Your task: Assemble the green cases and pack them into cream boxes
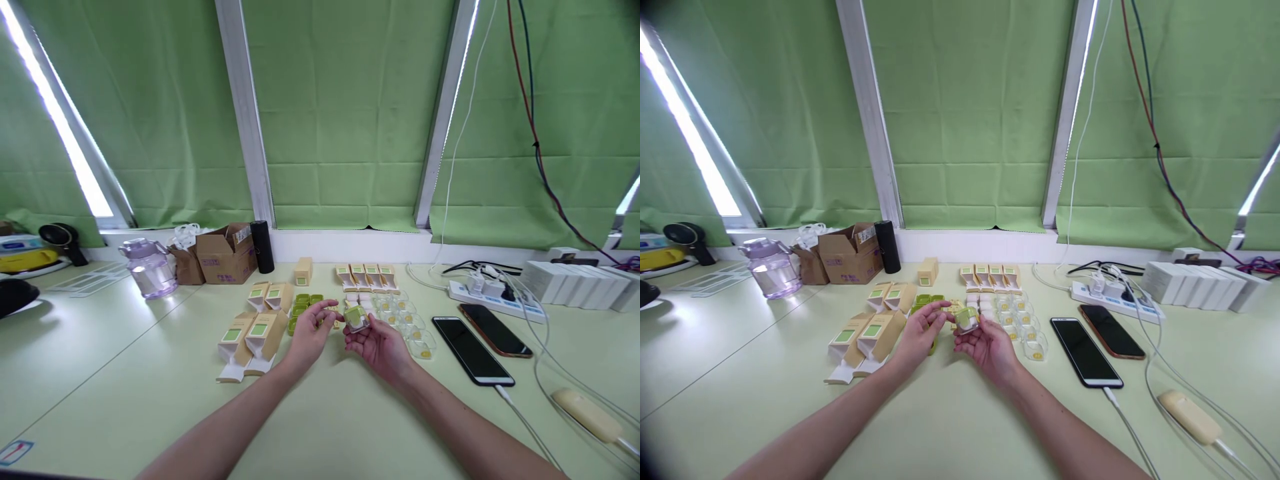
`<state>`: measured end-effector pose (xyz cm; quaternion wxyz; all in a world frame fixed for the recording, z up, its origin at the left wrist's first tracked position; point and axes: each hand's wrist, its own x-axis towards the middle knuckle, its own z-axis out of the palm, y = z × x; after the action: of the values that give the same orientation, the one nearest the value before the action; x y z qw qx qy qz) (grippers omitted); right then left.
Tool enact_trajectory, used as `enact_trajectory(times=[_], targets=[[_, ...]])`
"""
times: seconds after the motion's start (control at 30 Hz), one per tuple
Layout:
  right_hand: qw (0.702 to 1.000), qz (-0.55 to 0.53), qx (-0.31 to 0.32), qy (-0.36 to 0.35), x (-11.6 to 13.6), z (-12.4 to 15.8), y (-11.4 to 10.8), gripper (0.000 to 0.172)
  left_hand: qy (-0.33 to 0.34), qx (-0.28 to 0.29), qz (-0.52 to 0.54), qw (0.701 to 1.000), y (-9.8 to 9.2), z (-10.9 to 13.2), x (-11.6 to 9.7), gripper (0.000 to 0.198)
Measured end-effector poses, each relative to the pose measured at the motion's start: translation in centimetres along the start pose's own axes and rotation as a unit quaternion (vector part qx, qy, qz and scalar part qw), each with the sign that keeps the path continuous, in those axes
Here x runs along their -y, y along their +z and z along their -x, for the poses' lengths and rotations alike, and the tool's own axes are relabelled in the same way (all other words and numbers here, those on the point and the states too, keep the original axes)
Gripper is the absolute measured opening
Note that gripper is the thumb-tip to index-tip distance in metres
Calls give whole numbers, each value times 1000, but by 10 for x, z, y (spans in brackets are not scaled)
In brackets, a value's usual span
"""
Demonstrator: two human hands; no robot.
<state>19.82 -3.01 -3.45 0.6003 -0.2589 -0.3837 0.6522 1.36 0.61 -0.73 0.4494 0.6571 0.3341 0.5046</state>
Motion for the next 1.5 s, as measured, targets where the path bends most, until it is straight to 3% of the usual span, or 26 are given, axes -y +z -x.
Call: enact_trajectory(times=[0.2, 0.37, 0.7, 1.17, 1.5], targets=[[999, 34, -11, -21, 3, 2, 3, 48, -18, -6, 14, 1000, 0, 0, -1, 48], [999, 2, -29, -15, 3, 4, 6, 42, -39, -15, 29, 999, 1, -2, -1, 48], [997, 37, -52, -37, 4, 8, 15, 58, -60, -20, 72, 995, 1, -6, 1, 56], [994, 83, -49, -57, 2, 6, 12, 60, -47, -26, 72, 996, 1, -7, 2, 48], [989, 113, -10, -90, 1, 9, 12, 66, 25, -61, -3, 998, 2, -1, -1, 34]])
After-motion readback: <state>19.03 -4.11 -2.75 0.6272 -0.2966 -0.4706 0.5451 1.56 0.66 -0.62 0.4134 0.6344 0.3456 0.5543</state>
